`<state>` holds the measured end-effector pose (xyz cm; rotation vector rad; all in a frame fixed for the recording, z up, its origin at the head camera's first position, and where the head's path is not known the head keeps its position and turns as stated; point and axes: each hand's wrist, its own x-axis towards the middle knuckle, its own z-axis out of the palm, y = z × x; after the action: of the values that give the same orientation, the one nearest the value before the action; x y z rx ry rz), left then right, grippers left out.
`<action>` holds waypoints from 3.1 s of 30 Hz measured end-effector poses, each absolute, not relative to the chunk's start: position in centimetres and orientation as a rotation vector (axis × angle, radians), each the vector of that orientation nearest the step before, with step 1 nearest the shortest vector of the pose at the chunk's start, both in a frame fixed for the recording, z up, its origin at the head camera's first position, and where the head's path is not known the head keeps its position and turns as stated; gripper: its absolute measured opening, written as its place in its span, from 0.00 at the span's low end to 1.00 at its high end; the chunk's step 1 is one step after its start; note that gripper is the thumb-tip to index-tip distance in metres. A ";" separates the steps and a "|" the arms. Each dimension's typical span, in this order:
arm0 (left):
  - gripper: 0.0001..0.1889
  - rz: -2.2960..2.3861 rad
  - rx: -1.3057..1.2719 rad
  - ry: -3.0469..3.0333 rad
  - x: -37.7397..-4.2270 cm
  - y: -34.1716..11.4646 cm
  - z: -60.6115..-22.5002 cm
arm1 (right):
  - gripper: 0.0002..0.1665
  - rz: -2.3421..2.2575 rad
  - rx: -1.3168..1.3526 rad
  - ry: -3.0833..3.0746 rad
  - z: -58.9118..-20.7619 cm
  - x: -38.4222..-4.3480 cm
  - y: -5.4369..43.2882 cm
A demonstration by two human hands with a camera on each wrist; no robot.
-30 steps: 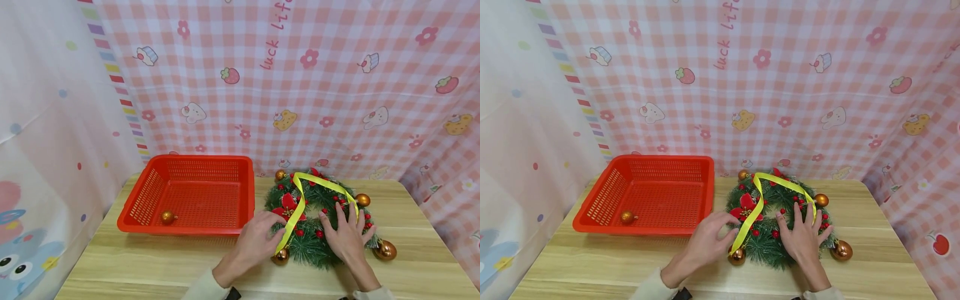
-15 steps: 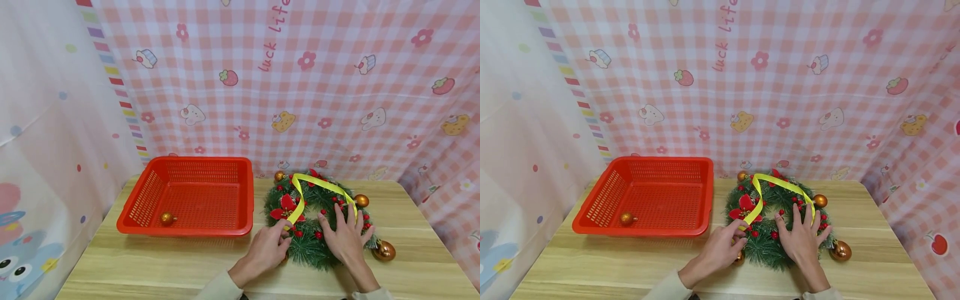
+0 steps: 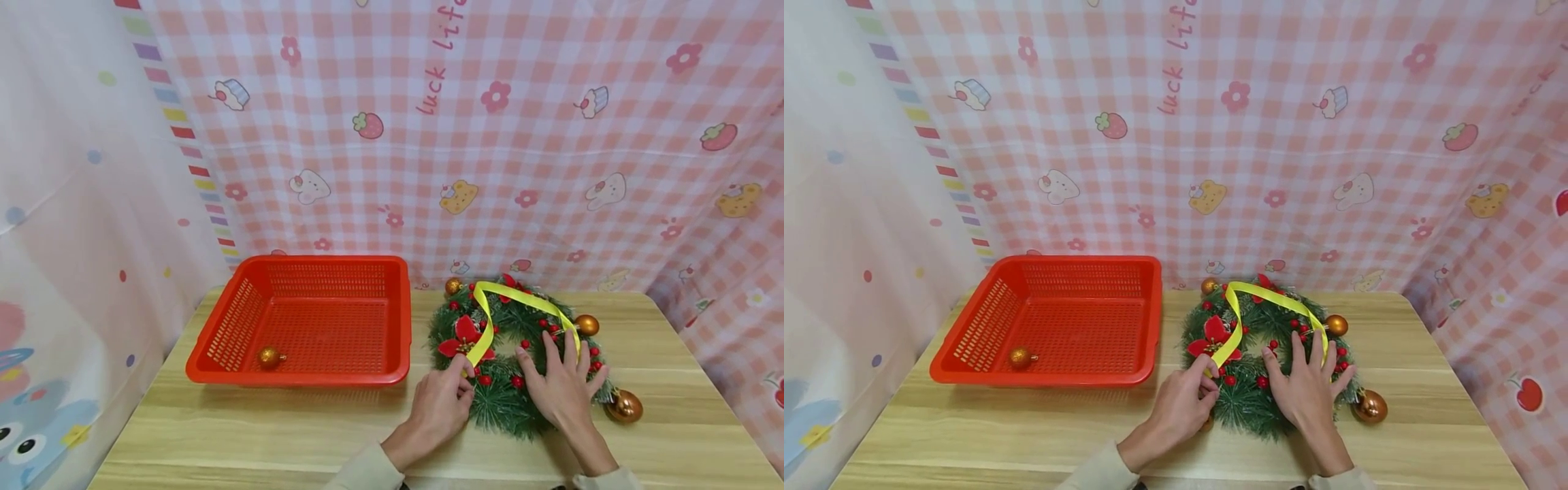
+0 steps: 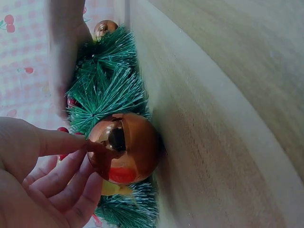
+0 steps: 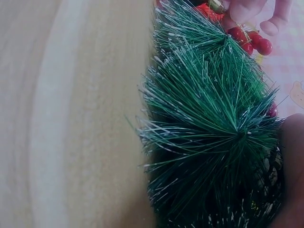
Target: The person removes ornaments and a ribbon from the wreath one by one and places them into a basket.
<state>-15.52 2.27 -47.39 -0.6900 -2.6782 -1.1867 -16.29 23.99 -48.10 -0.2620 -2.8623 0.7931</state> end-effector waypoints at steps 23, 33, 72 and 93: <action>0.10 -1.798 -0.639 -2.641 -15.9 2.0 -47.1 | 0.48 0.806 -0.242 -2.864 -48.2 -16.2 24.1; 0.09 -1.723 -0.506 -2.661 -15.8 2.5 -47.3 | 0.47 0.800 -0.244 -2.853 -48.2 -16.1 24.0; 0.10 -1.396 -0.560 -2.454 -15.2 3.3 -47.3 | 0.46 0.804 -0.235 -2.855 -48.0 -16.1 24.1; 0.08 -1.360 -0.555 -2.482 -15.9 4.7 -46.9 | 0.46 0.788 -0.240 -2.867 -48.2 -16.2 24.1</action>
<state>-15.88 4.67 -46.87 -0.5548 -2.4820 -1.3603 -16.16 24.05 -48.20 -0.2405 -2.8672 0.7884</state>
